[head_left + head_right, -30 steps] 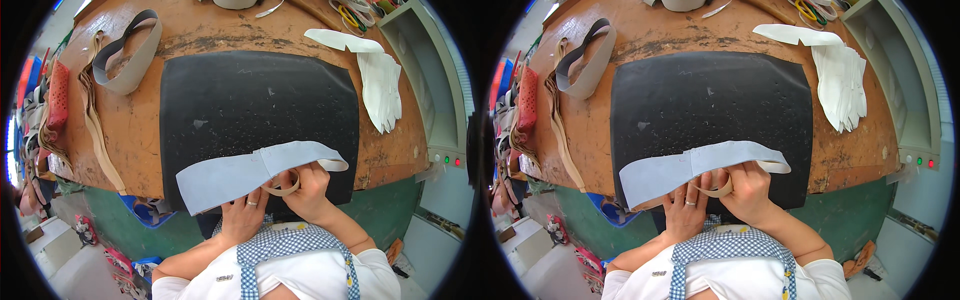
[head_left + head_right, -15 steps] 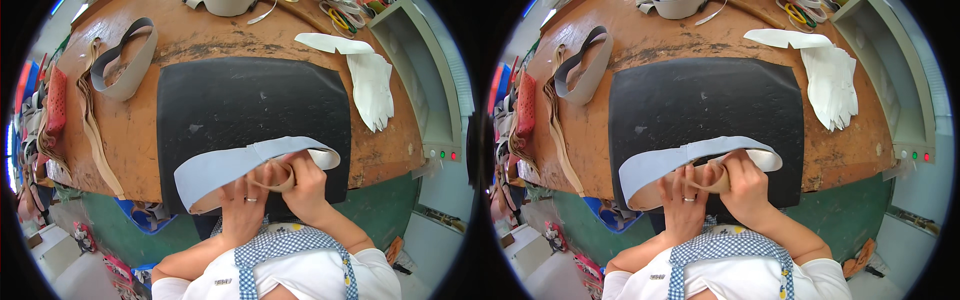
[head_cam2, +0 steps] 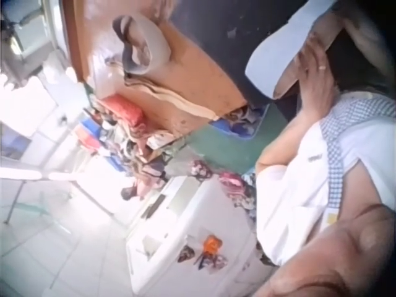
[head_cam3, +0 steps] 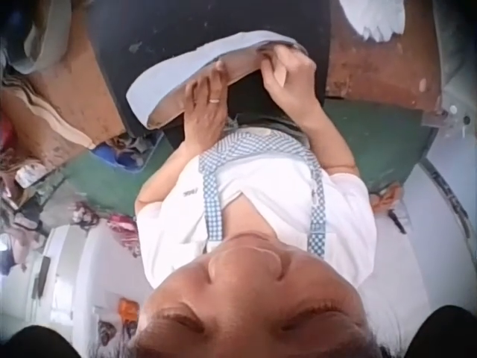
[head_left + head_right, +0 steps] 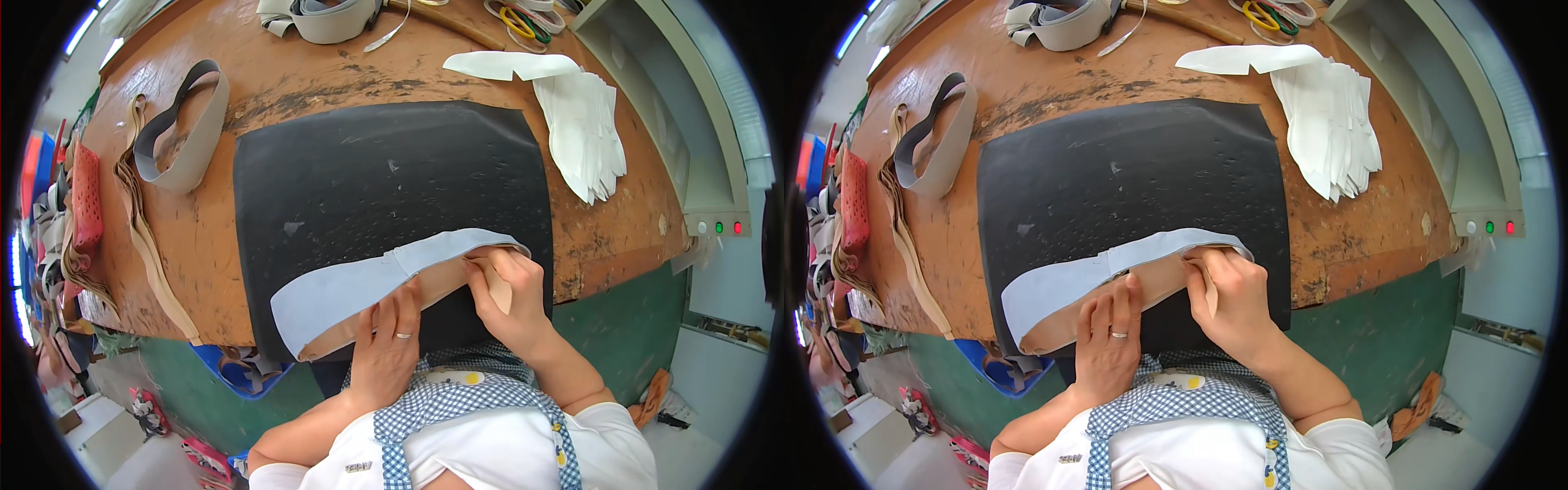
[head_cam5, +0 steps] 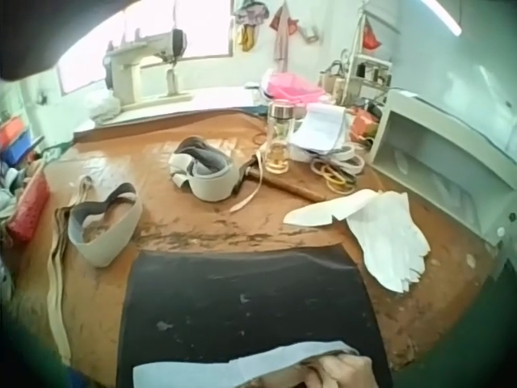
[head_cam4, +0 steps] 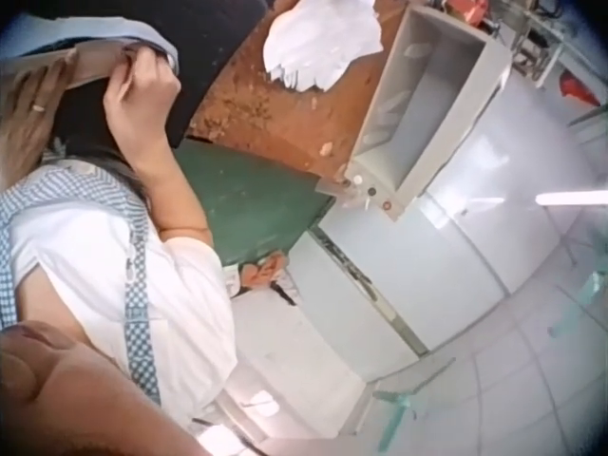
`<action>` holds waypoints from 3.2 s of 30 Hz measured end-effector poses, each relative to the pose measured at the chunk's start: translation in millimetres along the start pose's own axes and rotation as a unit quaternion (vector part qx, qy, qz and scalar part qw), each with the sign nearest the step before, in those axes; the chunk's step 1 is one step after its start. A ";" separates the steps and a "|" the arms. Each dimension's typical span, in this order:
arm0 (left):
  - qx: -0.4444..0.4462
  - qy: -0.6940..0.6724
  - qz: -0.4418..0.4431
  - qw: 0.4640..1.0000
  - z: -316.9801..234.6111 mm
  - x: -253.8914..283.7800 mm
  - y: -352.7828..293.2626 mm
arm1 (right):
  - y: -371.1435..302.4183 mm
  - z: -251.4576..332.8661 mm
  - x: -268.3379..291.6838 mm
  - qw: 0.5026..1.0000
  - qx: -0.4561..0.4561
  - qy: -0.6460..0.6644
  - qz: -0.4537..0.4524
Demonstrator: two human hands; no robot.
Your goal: Assembling and lining various shoe upper components at a workshop bench.
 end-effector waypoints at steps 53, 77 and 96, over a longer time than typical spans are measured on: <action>-0.138 -0.168 0.172 0.961 -20.5 30.4 86.0 | 2.5 -66.9 42.1 0.989 -0.138 0.036 0.037; -0.172 -0.180 0.153 0.956 -34.7 24.5 96.9 | -2.5 -72.7 41.7 0.992 -0.081 -0.073 -0.063; -0.147 -0.283 0.083 0.944 -28.1 10.9 94.1 | 71.2 12.4 11.3 0.907 0.324 -0.271 -0.007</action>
Point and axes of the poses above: each hand's wrist, its own y-axis towards the middle knuckle, its own x-axis out of the back of the hand, z = x × y, the point moved 3 cm from there along y, towards the middle knuckle, and after that the axes turned 5 degrees about -y, right-handed, at the moved point
